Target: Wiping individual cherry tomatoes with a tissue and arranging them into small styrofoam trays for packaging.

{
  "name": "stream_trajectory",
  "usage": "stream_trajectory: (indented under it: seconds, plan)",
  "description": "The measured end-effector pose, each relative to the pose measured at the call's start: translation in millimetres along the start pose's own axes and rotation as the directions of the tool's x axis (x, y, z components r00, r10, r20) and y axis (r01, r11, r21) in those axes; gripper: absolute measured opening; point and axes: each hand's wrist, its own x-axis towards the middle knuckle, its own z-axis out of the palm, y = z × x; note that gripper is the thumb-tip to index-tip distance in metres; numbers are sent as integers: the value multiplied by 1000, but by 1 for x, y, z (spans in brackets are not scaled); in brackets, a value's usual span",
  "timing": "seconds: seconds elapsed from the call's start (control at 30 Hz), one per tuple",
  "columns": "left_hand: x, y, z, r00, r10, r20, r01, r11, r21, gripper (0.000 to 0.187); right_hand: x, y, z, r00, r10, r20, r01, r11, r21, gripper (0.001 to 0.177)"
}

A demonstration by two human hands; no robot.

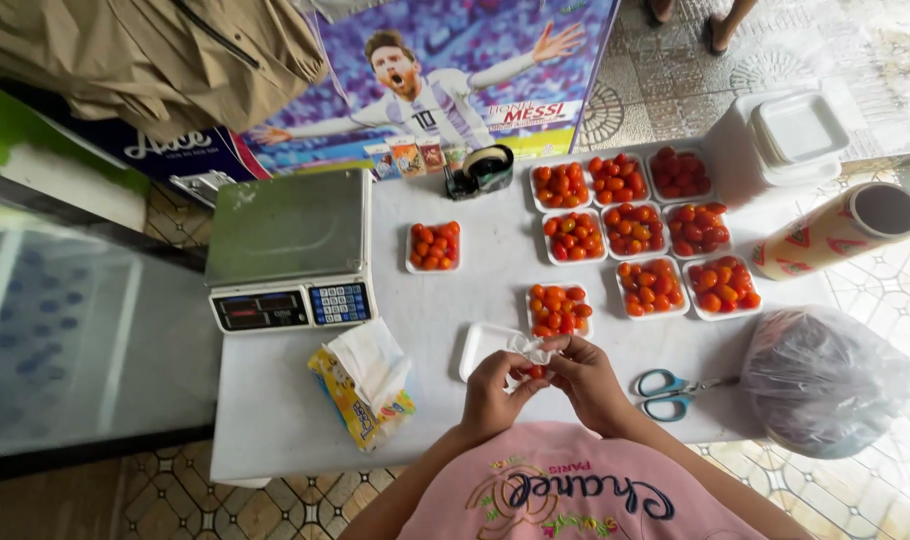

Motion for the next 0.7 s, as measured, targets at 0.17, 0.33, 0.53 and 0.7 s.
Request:
stream_trajectory:
  seconds: [0.17,0.33,0.53,0.7]
  plan:
    - [3,6,-13,976,200,86,-203,978,37,22,22,24,-33,968,112,226,-150,976,156,12]
    - [2,14,-15,977,202,71,-210,970,124,16,20,25,-37,953,120,279,-165,976,144,9]
    - [-2,14,-8,995,102,22,-104,981,162,23,17,23,-35,968,78,237,-90,995,42,14]
    - [-5,21,-13,986,-145,88,153,983,-97,17,17,27,-35,962,186,201,-214,968,129,7]
